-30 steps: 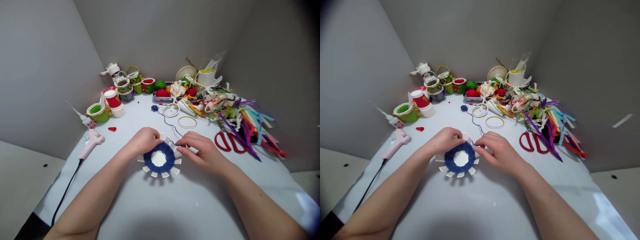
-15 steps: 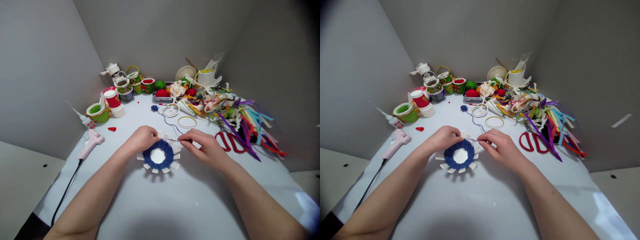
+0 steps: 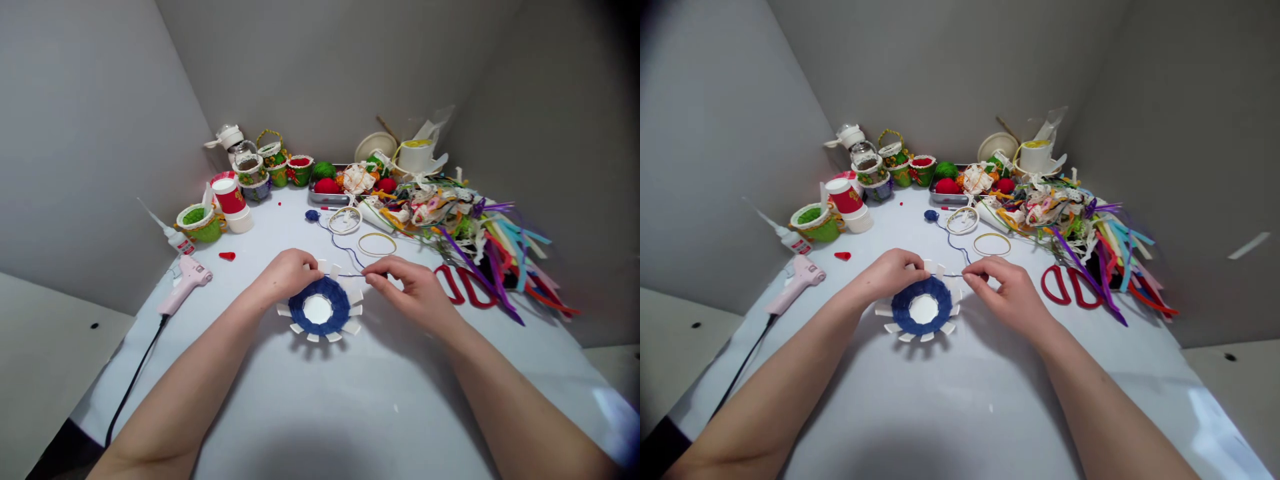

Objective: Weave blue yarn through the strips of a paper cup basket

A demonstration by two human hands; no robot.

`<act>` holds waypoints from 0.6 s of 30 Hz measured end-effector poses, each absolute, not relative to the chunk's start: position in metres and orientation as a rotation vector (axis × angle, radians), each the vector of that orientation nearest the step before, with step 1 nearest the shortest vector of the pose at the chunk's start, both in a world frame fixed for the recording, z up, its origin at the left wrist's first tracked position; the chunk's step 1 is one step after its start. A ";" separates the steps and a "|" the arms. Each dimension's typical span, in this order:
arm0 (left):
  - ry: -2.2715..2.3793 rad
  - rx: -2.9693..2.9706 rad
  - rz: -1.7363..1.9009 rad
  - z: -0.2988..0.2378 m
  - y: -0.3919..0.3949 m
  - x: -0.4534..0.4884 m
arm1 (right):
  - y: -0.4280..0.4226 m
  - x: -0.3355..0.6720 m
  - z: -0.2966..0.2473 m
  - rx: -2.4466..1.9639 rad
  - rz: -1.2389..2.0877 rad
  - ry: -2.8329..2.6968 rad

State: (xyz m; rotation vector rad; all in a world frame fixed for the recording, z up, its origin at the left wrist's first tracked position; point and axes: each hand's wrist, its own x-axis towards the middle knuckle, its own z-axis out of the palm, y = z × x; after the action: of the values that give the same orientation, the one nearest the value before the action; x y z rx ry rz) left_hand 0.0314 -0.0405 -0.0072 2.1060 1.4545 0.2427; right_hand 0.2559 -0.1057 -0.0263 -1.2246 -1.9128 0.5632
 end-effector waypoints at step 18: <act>1.490 2.094 0.289 -0.011 -0.038 0.030 | -0.103 0.252 -0.030 -1.353 0.669 -2.075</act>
State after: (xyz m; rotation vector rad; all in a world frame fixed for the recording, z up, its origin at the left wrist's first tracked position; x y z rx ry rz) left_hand 0.0297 -0.0376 -0.0106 2.0943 1.4897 0.2894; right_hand 0.2522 -0.1031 -0.0305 -1.3533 -2.0745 0.6694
